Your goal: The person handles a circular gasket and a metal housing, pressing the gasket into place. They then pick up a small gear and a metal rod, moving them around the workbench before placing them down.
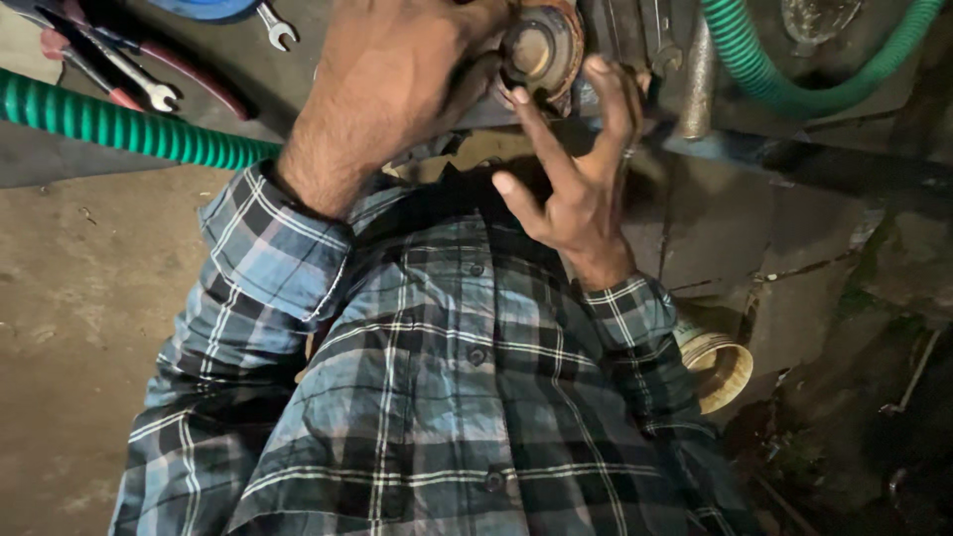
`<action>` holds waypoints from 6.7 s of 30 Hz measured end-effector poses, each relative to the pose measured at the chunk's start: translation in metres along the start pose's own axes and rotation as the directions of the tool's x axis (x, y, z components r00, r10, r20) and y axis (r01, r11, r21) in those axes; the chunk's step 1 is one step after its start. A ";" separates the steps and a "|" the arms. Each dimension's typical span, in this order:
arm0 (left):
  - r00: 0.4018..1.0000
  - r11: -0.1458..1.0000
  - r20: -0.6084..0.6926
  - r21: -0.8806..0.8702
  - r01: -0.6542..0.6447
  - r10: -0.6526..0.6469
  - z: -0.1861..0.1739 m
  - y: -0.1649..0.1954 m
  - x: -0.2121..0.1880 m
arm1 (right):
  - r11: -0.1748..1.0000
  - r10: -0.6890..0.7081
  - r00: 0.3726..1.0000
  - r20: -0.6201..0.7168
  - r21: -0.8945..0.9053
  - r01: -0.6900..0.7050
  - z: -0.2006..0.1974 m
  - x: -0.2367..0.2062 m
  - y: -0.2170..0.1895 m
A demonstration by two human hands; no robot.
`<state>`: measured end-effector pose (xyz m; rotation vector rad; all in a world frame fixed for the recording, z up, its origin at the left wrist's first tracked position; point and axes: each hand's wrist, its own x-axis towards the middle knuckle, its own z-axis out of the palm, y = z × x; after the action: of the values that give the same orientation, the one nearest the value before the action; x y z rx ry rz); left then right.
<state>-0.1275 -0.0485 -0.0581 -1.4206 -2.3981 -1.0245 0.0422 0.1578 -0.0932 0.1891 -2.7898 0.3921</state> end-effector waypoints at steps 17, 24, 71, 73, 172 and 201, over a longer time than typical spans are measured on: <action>1.000 0.998 0.005 0.068 0.014 -0.015 0.008 -0.002 -0.003 | 0.989 -0.015 0.998 0.066 -0.147 0.024 -0.002 -0.004 0.001; 0.999 0.999 0.022 0.036 0.025 -0.026 0.008 -0.003 -0.001 | 0.996 -0.030 1.000 -0.005 -0.079 0.030 0.002 -0.014 0.013; 0.999 0.997 0.031 0.081 0.013 -0.016 0.000 -0.007 -0.009 | 0.799 0.266 0.960 0.084 0.538 -0.268 -0.013 0.007 0.000; 0.999 0.997 0.031 0.074 0.012 -0.014 0.001 -0.007 -0.008 | 0.809 0.258 0.963 0.076 0.528 -0.259 -0.013 0.007 0.001; 0.996 0.988 -0.017 -0.135 0.079 -0.082 -0.018 -0.003 -0.036 | 0.975 0.177 0.968 -0.181 0.166 -0.147 0.007 0.000 0.014; 0.879 0.895 -0.172 -0.117 0.431 -0.445 -0.059 0.024 -0.089 | 0.789 0.092 0.989 -0.118 0.615 0.000 -0.006 0.048 0.005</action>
<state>-0.0713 -0.1413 -0.0436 -0.7518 -2.6105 -1.2936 -0.0021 0.1602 -0.0728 0.2247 -2.4282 1.2738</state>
